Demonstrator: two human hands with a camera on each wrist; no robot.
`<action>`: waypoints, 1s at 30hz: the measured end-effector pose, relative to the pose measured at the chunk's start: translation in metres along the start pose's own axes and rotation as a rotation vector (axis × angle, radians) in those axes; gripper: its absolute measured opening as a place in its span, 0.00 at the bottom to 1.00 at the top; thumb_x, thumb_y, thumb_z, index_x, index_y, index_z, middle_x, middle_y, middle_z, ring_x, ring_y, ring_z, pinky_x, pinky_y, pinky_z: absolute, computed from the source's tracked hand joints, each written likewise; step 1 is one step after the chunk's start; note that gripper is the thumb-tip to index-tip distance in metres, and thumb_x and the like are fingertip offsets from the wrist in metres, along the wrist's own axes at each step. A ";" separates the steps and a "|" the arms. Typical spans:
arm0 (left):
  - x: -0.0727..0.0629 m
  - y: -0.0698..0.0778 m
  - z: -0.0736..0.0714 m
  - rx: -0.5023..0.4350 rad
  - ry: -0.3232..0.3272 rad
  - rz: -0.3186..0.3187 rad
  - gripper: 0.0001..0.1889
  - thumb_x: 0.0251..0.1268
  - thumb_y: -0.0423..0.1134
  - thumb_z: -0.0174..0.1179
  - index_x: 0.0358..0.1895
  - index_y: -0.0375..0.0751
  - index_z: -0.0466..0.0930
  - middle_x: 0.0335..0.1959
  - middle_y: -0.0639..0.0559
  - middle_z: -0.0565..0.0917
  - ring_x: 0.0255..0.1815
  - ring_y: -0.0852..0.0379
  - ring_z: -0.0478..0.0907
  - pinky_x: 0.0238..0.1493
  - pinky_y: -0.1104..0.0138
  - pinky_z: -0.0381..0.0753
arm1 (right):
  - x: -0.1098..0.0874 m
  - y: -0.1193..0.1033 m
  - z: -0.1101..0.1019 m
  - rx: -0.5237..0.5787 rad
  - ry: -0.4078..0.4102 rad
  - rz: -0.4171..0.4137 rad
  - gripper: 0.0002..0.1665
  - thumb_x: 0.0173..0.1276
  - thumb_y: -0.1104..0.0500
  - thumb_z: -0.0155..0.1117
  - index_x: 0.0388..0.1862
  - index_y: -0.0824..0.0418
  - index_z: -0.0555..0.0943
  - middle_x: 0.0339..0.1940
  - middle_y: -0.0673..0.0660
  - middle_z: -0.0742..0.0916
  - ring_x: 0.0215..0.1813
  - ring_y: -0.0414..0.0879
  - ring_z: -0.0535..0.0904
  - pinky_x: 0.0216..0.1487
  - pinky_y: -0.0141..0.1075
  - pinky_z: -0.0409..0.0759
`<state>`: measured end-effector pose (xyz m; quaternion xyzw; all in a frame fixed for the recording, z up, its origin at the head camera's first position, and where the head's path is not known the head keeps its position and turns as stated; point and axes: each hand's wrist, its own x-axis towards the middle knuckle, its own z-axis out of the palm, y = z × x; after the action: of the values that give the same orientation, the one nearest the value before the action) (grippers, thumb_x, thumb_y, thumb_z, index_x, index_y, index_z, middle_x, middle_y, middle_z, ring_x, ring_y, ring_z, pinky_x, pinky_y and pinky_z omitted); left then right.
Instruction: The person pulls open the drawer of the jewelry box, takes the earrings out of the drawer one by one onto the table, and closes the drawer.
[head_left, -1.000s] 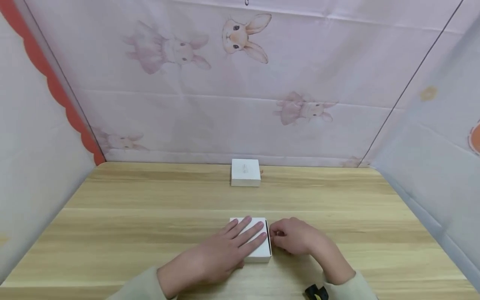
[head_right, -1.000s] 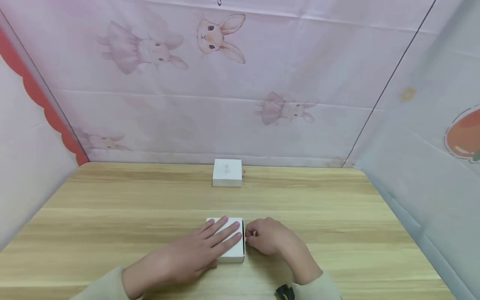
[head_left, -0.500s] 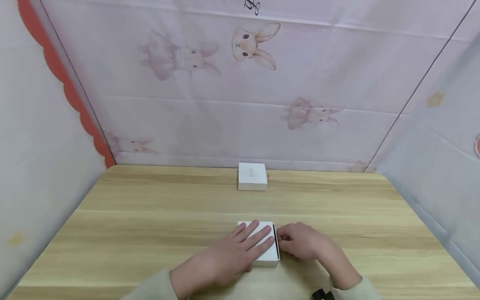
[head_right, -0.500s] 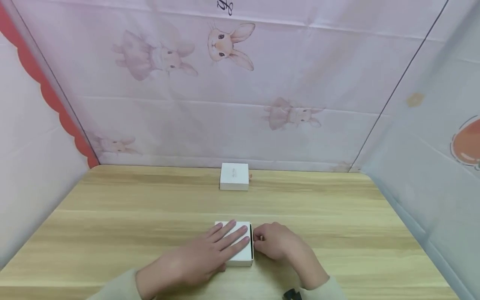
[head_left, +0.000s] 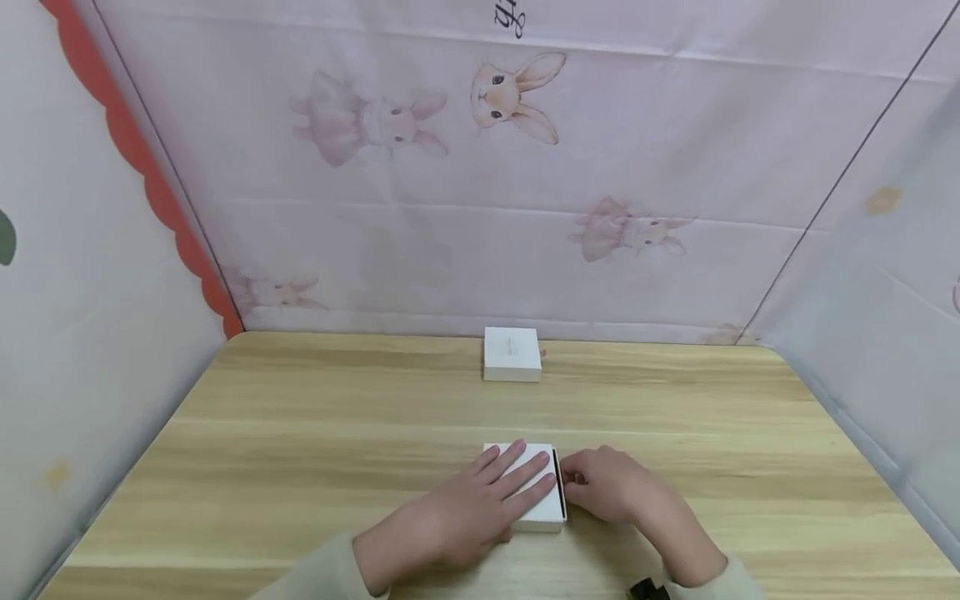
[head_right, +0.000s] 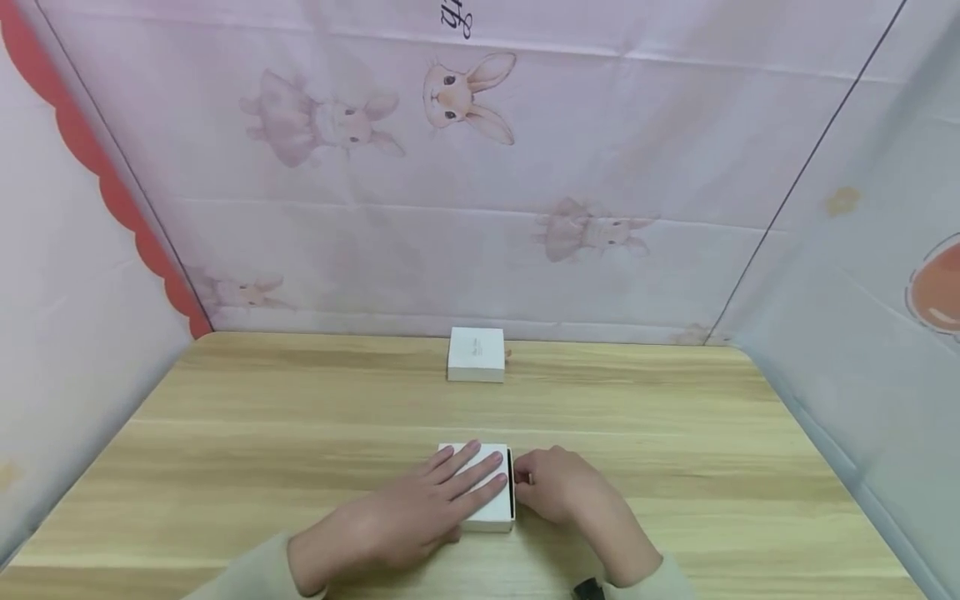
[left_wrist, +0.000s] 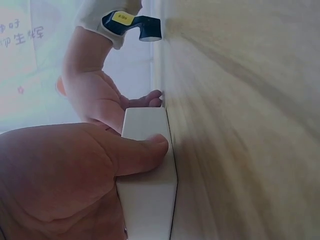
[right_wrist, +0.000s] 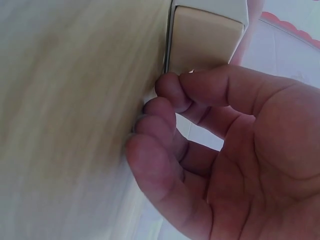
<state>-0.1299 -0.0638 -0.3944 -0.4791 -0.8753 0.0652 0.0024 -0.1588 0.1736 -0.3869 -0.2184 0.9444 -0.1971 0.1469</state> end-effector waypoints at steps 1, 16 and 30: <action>0.000 0.000 0.000 0.000 -0.002 -0.006 0.37 0.77 0.48 0.51 0.82 0.51 0.44 0.83 0.50 0.44 0.82 0.44 0.44 0.78 0.51 0.56 | 0.001 0.000 0.000 -0.002 -0.001 -0.004 0.10 0.64 0.59 0.63 0.25 0.46 0.78 0.19 0.44 0.77 0.25 0.41 0.71 0.27 0.38 0.69; -0.007 0.002 0.008 0.036 0.042 -0.008 0.38 0.76 0.49 0.53 0.82 0.52 0.44 0.83 0.51 0.45 0.82 0.45 0.45 0.78 0.53 0.56 | -0.002 -0.002 0.001 0.053 -0.044 -0.007 0.11 0.63 0.61 0.59 0.22 0.47 0.75 0.15 0.44 0.78 0.18 0.39 0.73 0.24 0.36 0.69; -0.006 0.002 0.007 0.039 0.015 -0.009 0.38 0.76 0.50 0.51 0.82 0.53 0.43 0.83 0.52 0.44 0.82 0.45 0.44 0.78 0.54 0.55 | -0.003 0.000 0.000 0.146 -0.091 0.014 0.11 0.65 0.61 0.58 0.23 0.50 0.75 0.16 0.47 0.79 0.16 0.41 0.75 0.20 0.35 0.72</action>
<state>-0.1259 -0.0683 -0.4013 -0.4754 -0.8761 0.0786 0.0187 -0.1565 0.1747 -0.3863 -0.2093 0.9214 -0.2540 0.2065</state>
